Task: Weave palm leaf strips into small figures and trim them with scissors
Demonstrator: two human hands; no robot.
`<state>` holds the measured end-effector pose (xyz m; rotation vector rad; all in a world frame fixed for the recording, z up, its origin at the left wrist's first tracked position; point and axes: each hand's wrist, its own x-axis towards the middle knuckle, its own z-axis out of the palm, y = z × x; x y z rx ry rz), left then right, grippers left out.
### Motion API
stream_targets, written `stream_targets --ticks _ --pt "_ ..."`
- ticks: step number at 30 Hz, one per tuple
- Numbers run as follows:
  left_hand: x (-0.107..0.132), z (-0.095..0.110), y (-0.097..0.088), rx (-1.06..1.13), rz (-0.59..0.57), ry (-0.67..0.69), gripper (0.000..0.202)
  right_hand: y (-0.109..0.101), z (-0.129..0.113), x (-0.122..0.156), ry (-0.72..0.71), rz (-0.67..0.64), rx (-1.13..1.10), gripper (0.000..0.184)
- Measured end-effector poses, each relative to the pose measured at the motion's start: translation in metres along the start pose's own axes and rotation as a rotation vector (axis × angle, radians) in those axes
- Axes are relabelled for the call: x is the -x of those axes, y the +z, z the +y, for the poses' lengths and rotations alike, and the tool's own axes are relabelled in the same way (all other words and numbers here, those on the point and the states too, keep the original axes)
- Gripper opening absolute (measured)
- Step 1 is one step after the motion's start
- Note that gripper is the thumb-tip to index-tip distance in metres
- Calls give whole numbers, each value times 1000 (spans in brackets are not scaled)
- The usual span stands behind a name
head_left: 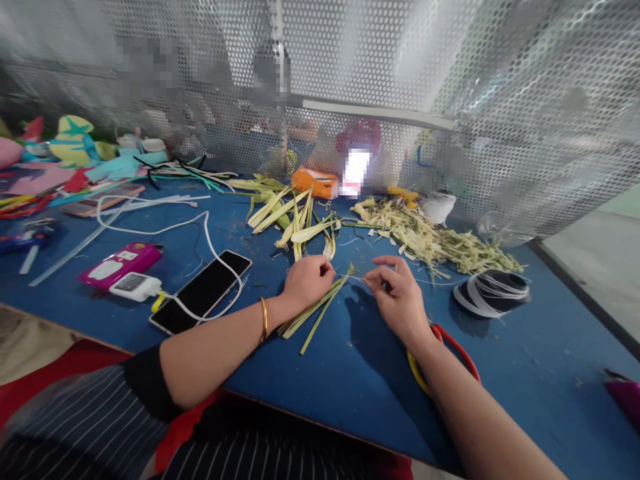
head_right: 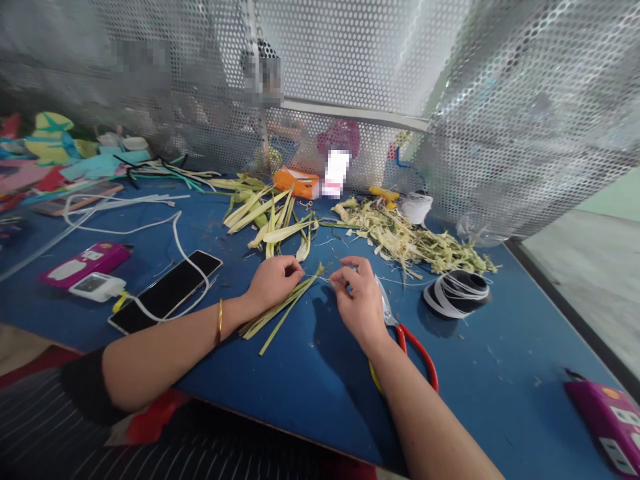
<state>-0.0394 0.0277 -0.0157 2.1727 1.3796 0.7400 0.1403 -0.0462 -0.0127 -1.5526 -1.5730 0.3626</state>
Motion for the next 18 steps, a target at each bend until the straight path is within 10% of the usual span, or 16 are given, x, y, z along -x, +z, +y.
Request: stream_targets --ticks 11,18 --pt "1 -3 2 -122 -10 32 13 4 -13 1 194 -369 -593 17" --pt "-2 5 1 636 -247 -173 12 12 -1 -1 177 -449 -564 20"
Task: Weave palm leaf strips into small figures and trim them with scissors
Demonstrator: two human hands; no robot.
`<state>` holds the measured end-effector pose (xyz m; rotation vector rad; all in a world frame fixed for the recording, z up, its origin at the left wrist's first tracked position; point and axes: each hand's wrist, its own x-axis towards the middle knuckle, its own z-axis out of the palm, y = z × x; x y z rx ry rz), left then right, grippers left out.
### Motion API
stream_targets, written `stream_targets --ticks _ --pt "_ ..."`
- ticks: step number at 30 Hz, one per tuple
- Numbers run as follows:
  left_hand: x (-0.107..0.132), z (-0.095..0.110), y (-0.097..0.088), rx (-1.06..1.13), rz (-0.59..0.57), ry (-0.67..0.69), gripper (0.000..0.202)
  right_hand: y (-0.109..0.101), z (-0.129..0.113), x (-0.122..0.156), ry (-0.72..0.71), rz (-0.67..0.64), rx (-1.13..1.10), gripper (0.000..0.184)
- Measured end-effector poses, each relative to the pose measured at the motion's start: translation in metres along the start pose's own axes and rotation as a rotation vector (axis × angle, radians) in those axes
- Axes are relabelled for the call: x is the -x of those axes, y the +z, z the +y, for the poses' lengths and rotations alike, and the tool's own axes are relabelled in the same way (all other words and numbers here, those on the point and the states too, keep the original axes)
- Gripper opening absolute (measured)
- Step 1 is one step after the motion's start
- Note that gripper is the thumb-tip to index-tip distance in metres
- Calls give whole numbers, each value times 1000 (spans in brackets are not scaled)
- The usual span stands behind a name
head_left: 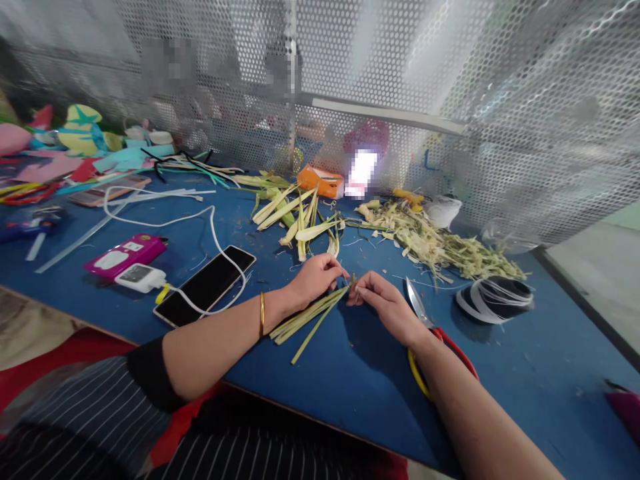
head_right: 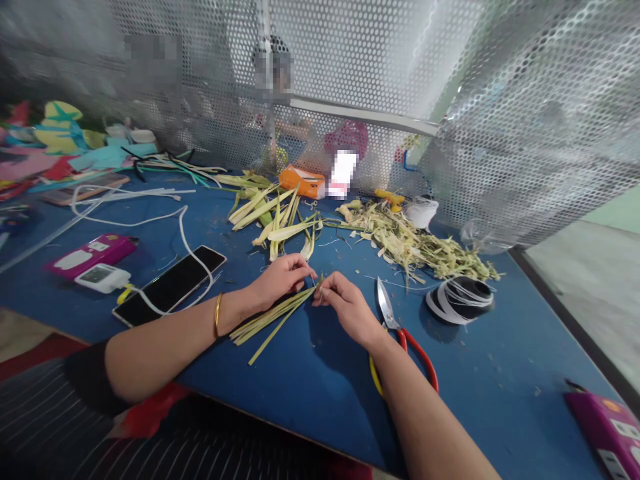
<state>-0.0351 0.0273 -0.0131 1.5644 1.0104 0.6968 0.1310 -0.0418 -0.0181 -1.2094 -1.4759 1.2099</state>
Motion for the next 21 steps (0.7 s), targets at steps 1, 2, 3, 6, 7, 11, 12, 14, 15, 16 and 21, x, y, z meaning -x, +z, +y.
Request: stream_targets --ticks 1,2,3,6,7,11,12,14,15,16,21 --pt "0 1 1 106 -63 -45 13 -1 2 -1 -9 6 2 19" --pt "0 2 1 179 -113 -74 13 -1 3 -1 -15 8 3 19" --pt "1 2 2 220 -146 -86 13 -2 4 -1 -19 6 8 18" --pt "1 2 3 188 -161 -22 11 -2 5 0 -41 0 75 17" --pt "2 2 4 126 -158 24 11 -2 4 0 -51 0 115 16" --pt "4 3 3 -220 -130 204 14 -2 1 3 -66 -14 286 14" --pt "4 4 3 -280 -119 222 15 -2 0 3 -71 -20 315 13" --pt "5 5 2 -347 -113 232 15 -1 -1 4 -84 -31 356 14" --pt "5 5 1 -362 -116 232 15 -1 -1 5 -91 -31 369 14" --pt "5 5 1 -370 -120 234 15 -1 -1 5 -94 -29 376 14" --pt "3 2 -1 -245 -173 163 13 -3 -2 3 -34 -11 225 14"
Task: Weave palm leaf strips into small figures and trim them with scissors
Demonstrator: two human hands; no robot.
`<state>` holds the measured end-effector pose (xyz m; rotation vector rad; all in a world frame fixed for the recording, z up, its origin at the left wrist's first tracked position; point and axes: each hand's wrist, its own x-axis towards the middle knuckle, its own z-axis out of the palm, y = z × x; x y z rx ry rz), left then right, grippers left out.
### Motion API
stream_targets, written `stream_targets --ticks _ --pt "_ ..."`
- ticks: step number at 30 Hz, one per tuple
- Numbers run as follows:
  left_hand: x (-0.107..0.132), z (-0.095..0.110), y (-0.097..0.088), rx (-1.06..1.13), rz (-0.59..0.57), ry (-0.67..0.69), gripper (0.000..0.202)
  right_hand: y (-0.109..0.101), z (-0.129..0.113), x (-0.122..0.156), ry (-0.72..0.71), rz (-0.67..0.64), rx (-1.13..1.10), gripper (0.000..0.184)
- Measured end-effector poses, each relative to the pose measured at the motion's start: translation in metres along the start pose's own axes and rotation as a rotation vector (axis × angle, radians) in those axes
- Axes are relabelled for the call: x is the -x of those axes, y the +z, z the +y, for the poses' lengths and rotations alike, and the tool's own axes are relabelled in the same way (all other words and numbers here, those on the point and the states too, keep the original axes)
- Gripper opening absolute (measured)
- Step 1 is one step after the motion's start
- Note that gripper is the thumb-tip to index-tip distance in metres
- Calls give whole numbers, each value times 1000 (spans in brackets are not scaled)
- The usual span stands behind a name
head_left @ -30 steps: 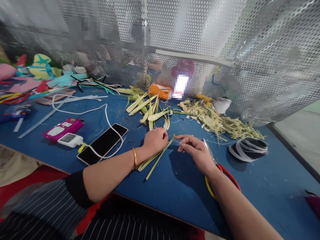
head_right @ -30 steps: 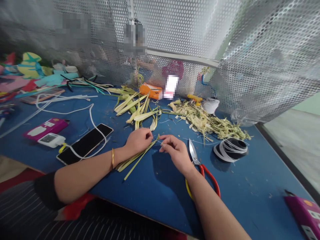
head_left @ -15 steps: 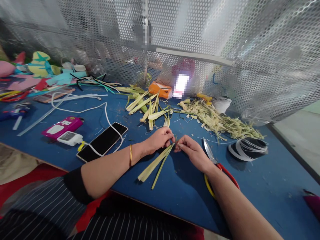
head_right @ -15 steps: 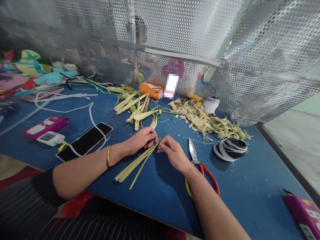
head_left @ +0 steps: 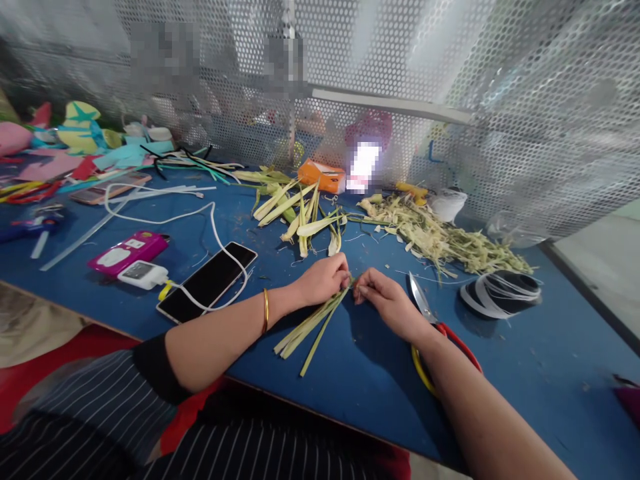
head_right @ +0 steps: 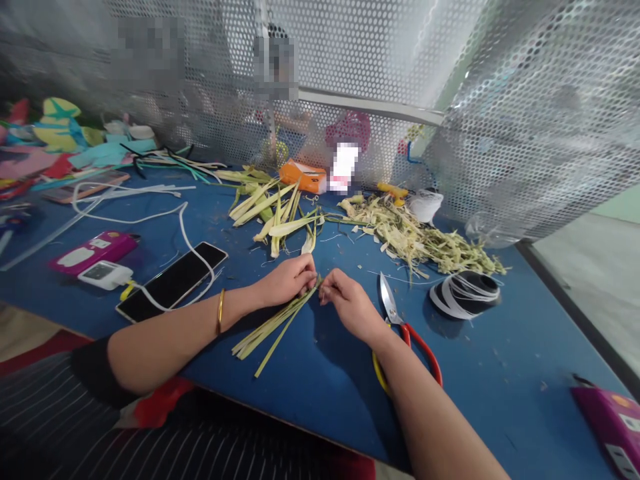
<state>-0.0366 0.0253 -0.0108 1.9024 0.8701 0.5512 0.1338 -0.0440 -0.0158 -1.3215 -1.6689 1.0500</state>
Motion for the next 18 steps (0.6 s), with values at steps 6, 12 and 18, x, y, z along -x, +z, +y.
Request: stream_targets --ticks 6,12,18 --pt "-3 -9 1 292 -37 -178 12 -2 -8 0 19 114 -145 18" --pt "-2 -8 0 325 -90 -213 11 2 -11 0 156 80 -315 21" --pt "0 2 -6 281 -221 -191 11 3 -9 0 235 156 -496 22"
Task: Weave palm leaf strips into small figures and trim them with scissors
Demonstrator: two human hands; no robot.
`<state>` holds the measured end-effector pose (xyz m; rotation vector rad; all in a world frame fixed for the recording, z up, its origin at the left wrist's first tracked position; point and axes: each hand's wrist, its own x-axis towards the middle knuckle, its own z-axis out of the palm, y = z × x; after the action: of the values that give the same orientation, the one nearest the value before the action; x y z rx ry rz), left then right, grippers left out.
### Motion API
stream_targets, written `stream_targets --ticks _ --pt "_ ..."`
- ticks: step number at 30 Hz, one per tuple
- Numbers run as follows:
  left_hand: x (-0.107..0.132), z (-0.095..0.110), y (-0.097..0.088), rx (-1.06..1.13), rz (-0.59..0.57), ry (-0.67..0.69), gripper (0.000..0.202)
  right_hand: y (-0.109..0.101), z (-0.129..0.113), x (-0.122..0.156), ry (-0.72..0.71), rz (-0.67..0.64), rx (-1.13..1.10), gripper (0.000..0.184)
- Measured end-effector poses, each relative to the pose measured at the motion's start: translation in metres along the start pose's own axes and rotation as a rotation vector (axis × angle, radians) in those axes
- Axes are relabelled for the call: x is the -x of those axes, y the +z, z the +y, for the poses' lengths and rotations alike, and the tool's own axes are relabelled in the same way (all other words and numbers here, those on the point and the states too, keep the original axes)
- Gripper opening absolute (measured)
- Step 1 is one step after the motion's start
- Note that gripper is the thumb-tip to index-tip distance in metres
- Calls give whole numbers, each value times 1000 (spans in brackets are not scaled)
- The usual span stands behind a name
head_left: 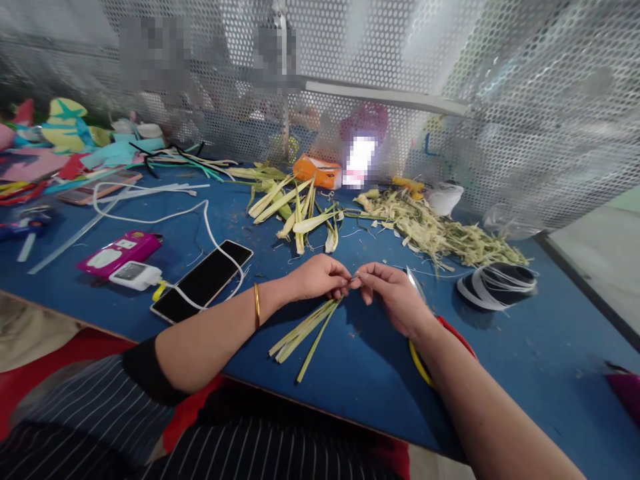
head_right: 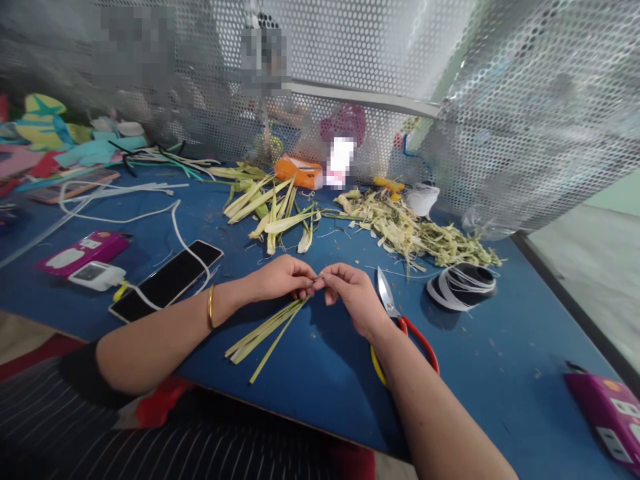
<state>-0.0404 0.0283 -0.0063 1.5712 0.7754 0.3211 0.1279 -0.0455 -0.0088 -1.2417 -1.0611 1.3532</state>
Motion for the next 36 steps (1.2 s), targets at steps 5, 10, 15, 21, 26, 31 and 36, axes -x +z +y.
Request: stream_targets --ticks 5,10,15,21,26,31,36 --pt "-1 1 1 -34 -5 15 7 -1 -2 0 -40 -17 -39 26" --pt "-2 -2 2 76 76 -24 9 -7 3 -4 -180 137 290 26" --pt "-3 -5 -2 130 31 15 11 -12 11 -7 -230 116 555 17" --pt "-2 -4 0 136 22 7 7 -5 14 -4 -329 77 658 10" --pt "-2 -4 1 136 43 2 7 -6 14 -4 -356 90 694 13" --pt "-1 -1 2 130 98 -15 10 -9 13 -6 -323 111 645 16" --pt "-1 -2 0 133 73 -4 12 -8 15 -5 -313 103 625 10"
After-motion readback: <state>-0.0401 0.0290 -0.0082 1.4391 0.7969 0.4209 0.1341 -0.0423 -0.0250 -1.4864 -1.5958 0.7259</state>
